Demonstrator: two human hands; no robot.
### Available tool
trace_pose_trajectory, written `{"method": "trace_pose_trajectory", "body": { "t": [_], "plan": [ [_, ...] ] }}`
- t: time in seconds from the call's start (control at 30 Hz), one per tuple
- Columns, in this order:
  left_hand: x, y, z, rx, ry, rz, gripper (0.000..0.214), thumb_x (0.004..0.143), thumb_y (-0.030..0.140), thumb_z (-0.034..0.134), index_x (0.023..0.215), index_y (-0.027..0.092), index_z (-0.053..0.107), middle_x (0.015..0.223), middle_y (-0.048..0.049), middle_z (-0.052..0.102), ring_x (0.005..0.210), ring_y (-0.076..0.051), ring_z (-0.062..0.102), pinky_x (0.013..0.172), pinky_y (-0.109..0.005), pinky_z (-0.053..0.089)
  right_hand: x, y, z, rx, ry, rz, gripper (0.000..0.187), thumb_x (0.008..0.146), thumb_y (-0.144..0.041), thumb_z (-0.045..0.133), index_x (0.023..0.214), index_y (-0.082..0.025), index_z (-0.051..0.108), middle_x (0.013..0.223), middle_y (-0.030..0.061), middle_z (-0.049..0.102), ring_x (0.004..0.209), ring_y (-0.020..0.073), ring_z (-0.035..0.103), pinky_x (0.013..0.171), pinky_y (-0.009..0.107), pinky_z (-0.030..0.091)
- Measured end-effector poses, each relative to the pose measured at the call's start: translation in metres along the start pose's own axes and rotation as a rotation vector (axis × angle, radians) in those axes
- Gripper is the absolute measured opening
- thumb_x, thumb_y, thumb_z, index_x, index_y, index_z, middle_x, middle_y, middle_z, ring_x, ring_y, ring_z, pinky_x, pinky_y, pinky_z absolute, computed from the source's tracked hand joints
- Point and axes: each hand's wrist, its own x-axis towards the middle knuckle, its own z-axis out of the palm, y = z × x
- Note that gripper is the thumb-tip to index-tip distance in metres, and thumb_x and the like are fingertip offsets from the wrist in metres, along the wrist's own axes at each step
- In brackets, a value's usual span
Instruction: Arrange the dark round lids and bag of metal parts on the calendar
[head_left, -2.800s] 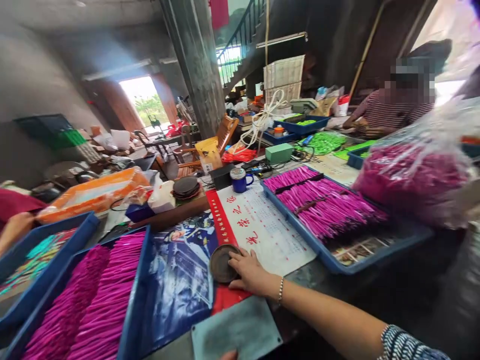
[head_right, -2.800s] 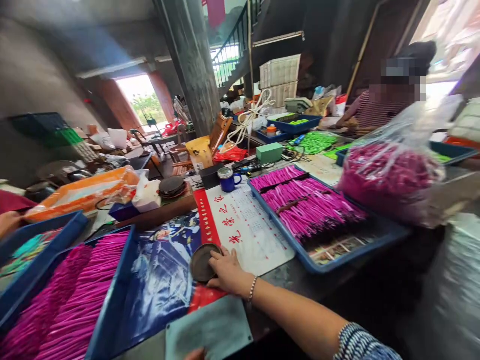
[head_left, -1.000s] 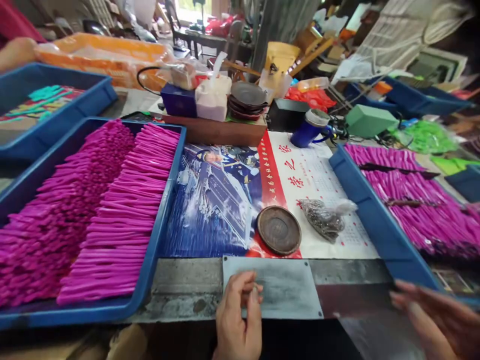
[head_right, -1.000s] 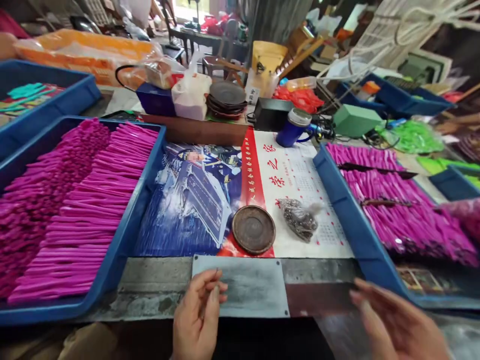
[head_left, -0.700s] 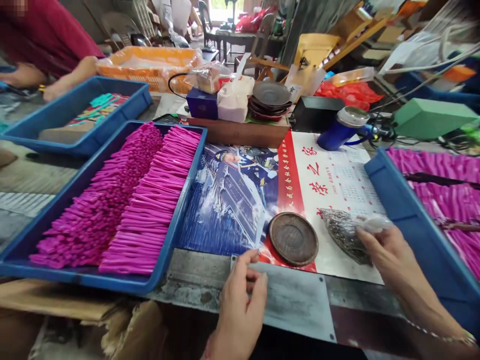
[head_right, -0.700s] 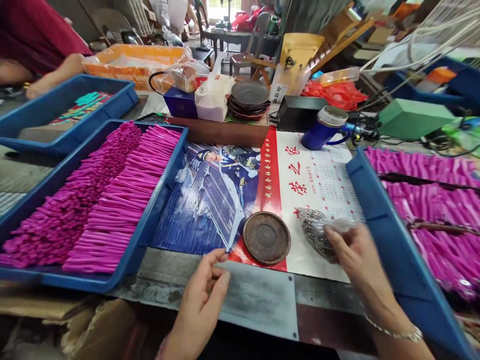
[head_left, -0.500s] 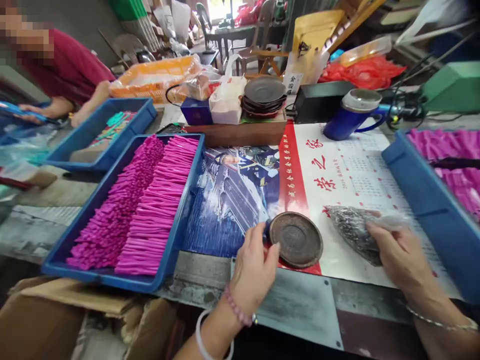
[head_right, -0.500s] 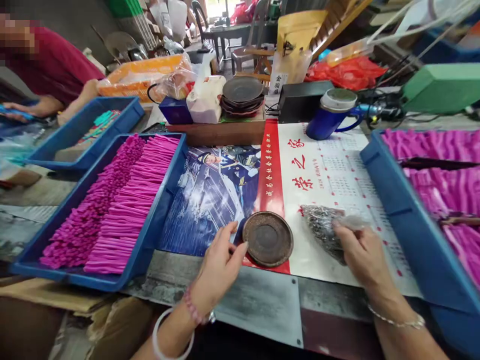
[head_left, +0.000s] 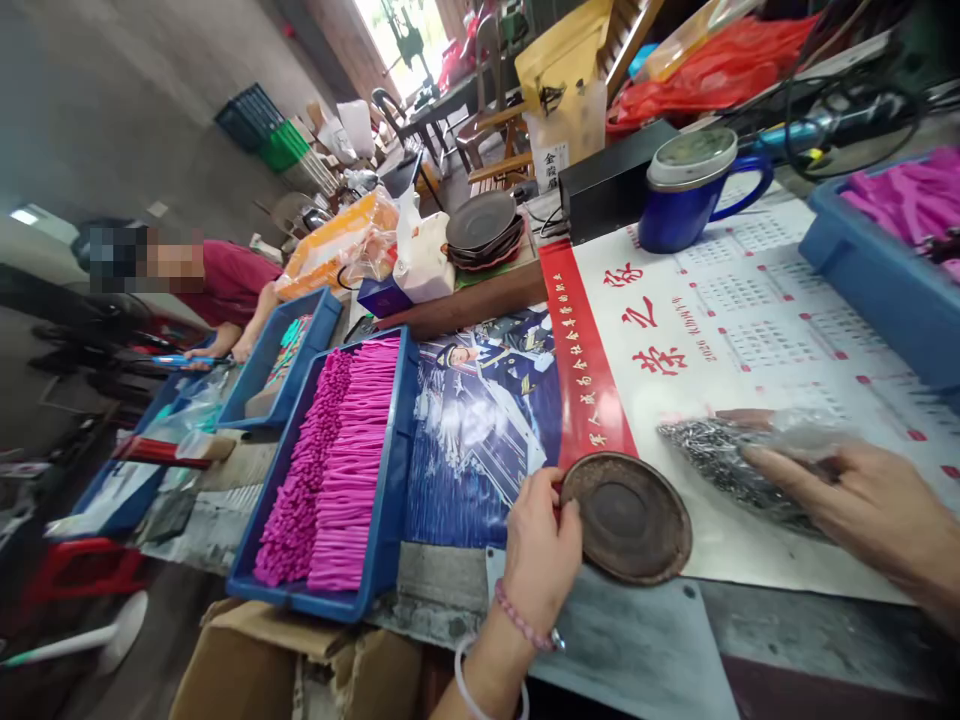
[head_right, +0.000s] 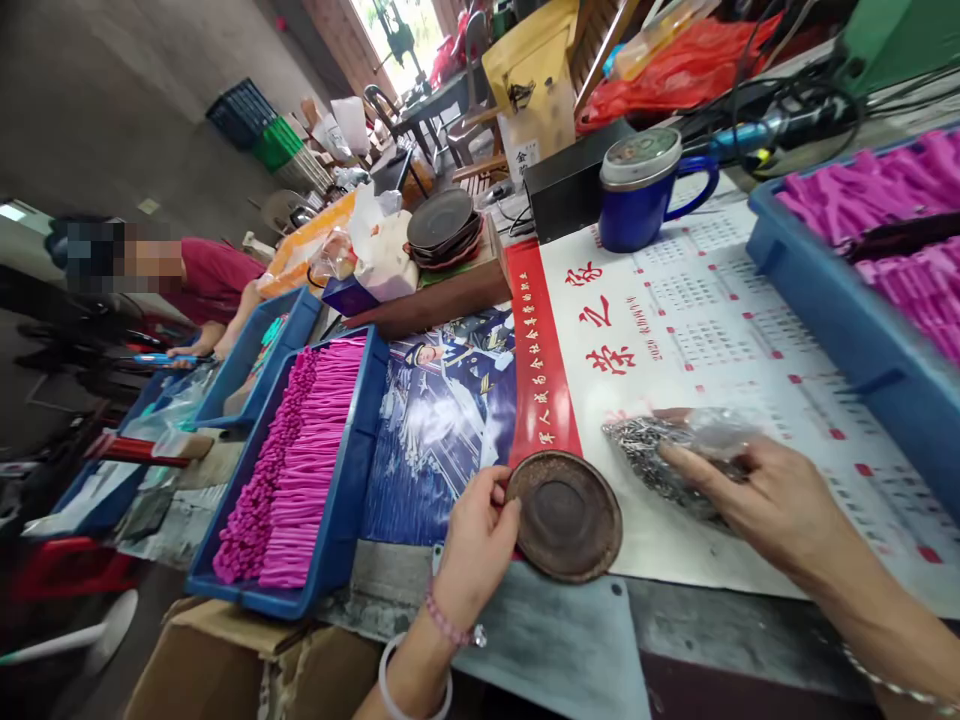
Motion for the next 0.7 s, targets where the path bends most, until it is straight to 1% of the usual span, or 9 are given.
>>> {"method": "trace_pose_trajectory", "body": {
  "t": [0.1, 0.13, 0.2, 0.27, 0.4, 0.5, 0.57, 0.63, 0.7],
  "plan": [
    [-0.001, -0.001, 0.004, -0.024, -0.008, 0.028, 0.028, 0.087, 0.011, 0.048, 0.111, 0.018, 0.062, 0.093, -0.0042, 0.06, 0.083, -0.016, 0.055, 0.076, -0.029, 0.041, 0.003, -0.01, 0.005, 0.004, -0.019, 0.056, 0.081, 0.059, -0.092, 0.051, 0.078, -0.017, 0.073, 0.072, 0.0133, 0.066, 0.066, 0.0226, 0.055, 0.068, 0.039, 0.043],
    [0.0, -0.001, 0.006, -0.022, -0.002, 0.039, 0.028, 0.087, 0.011, 0.049, 0.111, 0.018, 0.062, 0.094, -0.0046, 0.06, 0.082, -0.016, 0.055, 0.075, -0.029, 0.041, 0.005, -0.014, 0.007, 0.008, 0.002, 0.06, 0.081, 0.06, -0.09, 0.051, 0.083, -0.016, 0.073, 0.078, 0.0142, 0.068, 0.072, 0.0243, 0.058, 0.072, 0.04, 0.044],
    [0.004, 0.0, 0.01, -0.013, 0.009, 0.054, 0.029, 0.087, 0.011, 0.049, 0.111, 0.018, 0.063, 0.094, -0.0051, 0.061, 0.082, -0.016, 0.055, 0.075, -0.03, 0.042, 0.01, -0.019, 0.01, 0.047, 0.049, 0.04, 0.081, 0.063, -0.085, 0.051, 0.095, -0.014, 0.074, 0.099, 0.0153, 0.071, 0.093, 0.0285, 0.063, 0.086, 0.041, 0.045],
    [0.012, 0.002, 0.015, -0.011, 0.013, 0.056, 0.029, 0.086, 0.01, 0.048, 0.11, 0.018, 0.063, 0.094, -0.0056, 0.061, 0.083, -0.017, 0.056, 0.077, -0.031, 0.042, 0.017, -0.021, 0.014, 0.103, 0.067, 0.018, 0.077, 0.065, -0.079, 0.054, 0.101, -0.013, 0.073, 0.108, 0.015, 0.07, 0.105, 0.0293, 0.062, 0.093, 0.04, 0.044],
    [0.032, 0.01, 0.037, -0.034, 0.007, 0.065, 0.028, 0.086, 0.009, 0.047, 0.107, 0.017, 0.064, 0.098, -0.0073, 0.063, 0.091, -0.02, 0.057, 0.085, -0.035, 0.044, 0.039, -0.014, 0.018, 0.225, 0.081, 0.078, 0.067, 0.064, -0.075, 0.059, 0.085, -0.011, 0.069, 0.086, 0.0118, 0.068, 0.08, 0.022, 0.059, 0.07, 0.032, 0.044],
    [0.047, 0.021, 0.06, -0.062, 0.009, 0.074, 0.026, 0.085, 0.009, 0.048, 0.104, 0.015, 0.065, 0.104, -0.0098, 0.064, 0.097, -0.022, 0.059, 0.089, -0.037, 0.045, 0.06, -0.017, 0.013, 0.234, 0.123, 0.072, 0.069, 0.059, -0.075, 0.066, 0.085, -0.011, 0.071, 0.081, 0.009, 0.066, 0.073, 0.0198, 0.054, 0.062, 0.03, 0.039],
    [0.055, 0.03, 0.075, -0.086, 0.002, 0.087, 0.025, 0.086, 0.01, 0.049, 0.104, 0.013, 0.066, 0.107, -0.0121, 0.064, 0.1, -0.025, 0.06, 0.091, -0.04, 0.047, 0.075, -0.031, 0.008, 0.253, 0.13, -0.01, 0.067, 0.06, -0.074, 0.069, 0.085, -0.012, 0.072, 0.079, 0.0078, 0.065, 0.071, 0.0183, 0.053, 0.059, 0.028, 0.037],
    [0.059, 0.037, 0.086, -0.157, 0.005, 0.106, 0.028, 0.087, 0.011, 0.05, 0.11, 0.011, 0.065, 0.11, -0.0137, 0.064, 0.105, -0.027, 0.06, 0.096, -0.042, 0.047, 0.088, -0.05, 0.006, 0.342, 0.087, -0.134, 0.062, 0.066, -0.07, 0.072, 0.088, -0.012, 0.072, 0.081, 0.0076, 0.066, 0.072, 0.0169, 0.054, 0.061, 0.027, 0.039],
    [0.058, 0.04, 0.092, -0.266, 0.049, 0.118, 0.034, 0.087, 0.013, 0.052, 0.12, 0.011, 0.063, 0.116, -0.0142, 0.063, 0.112, -0.026, 0.059, 0.103, -0.043, 0.046, 0.099, -0.069, 0.014, 0.45, -0.051, -0.257, 0.059, 0.069, -0.066, 0.075, 0.091, -0.012, 0.072, 0.084, 0.008, 0.068, 0.074, 0.0163, 0.057, 0.066, 0.026, 0.043]
  ]
}}
